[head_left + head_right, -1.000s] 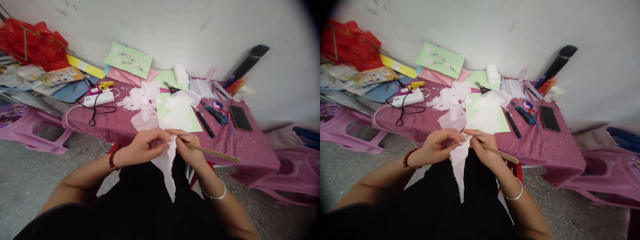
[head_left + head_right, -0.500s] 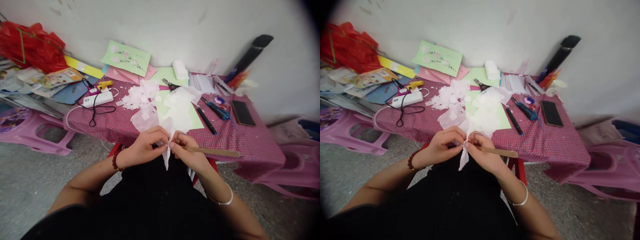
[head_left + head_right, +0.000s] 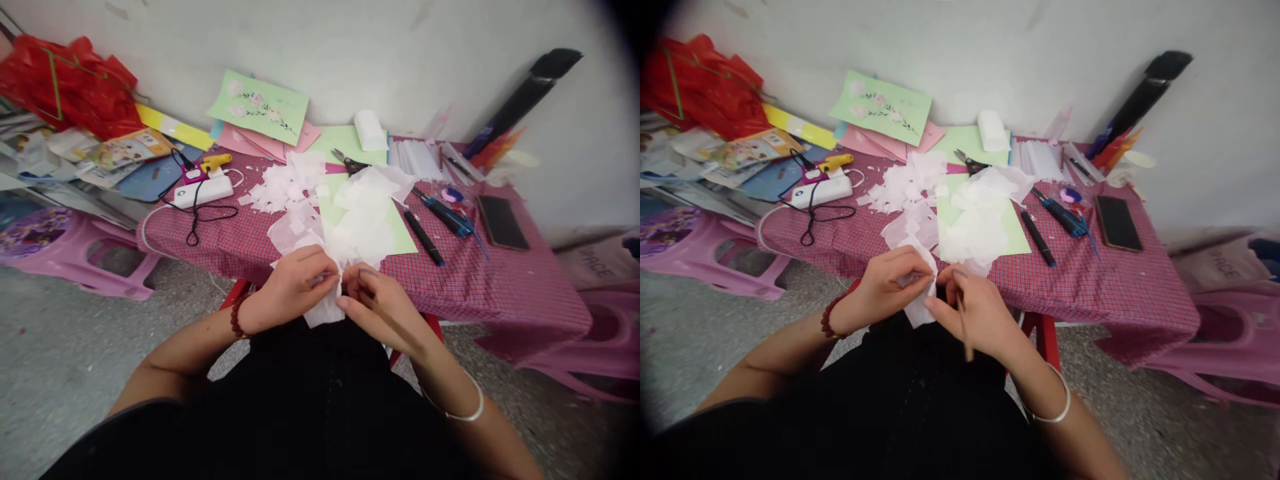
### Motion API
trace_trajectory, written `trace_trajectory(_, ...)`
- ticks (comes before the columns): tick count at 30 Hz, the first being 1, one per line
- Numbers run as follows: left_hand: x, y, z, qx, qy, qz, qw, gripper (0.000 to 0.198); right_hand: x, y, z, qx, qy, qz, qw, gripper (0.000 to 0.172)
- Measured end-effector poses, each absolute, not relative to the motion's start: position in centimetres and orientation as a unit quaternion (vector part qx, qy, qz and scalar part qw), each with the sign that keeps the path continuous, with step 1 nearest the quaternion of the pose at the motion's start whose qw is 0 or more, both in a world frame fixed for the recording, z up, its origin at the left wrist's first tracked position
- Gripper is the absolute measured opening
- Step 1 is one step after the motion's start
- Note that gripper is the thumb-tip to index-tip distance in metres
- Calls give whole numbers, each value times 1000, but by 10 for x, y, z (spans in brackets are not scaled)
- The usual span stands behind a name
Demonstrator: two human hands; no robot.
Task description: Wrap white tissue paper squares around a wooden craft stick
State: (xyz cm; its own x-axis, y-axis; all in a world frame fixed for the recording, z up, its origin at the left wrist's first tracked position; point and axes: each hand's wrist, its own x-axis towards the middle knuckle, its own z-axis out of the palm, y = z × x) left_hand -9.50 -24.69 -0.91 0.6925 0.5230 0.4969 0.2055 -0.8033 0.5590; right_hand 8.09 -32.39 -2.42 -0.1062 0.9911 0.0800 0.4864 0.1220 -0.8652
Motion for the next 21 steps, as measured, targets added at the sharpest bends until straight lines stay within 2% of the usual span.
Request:
trace_trajectory(2, -96, -249, -12, 900, 218, 325, 192, 12, 79, -324, -24, -599, -667, 289, 337, 12)
trace_trajectory(6, -97, -252, -16, 916, 236, 303, 114, 17, 74, -322, -24, -610, -667, 270, 331, 16)
trace_trajectory(9, -97, -253, -15, 916, 242, 299, 113, 18, 71, -318, -28, -598, -687, 230, 343, 17)
trace_trajectory(12, -96, -251, -11, 896, 257, 293, 214, 11, 70, -314, -34, -579, -671, 239, 396, 7)
trace_trajectory(17, -97, -244, -4, 820, 253, 234, 456, 4, 75, -312, -38, -501, -567, 411, 508, 17)
trace_trajectory(19, -97, -242, -3, 807, 235, 223, 493, 4, 78, -314, -39, -469, -539, 462, 525, 22)
trace_trajectory(21, -97, -242, -3, 812, 218, 239, 486, 6, 80, -315, -41, -449, -524, 501, 522, 32)
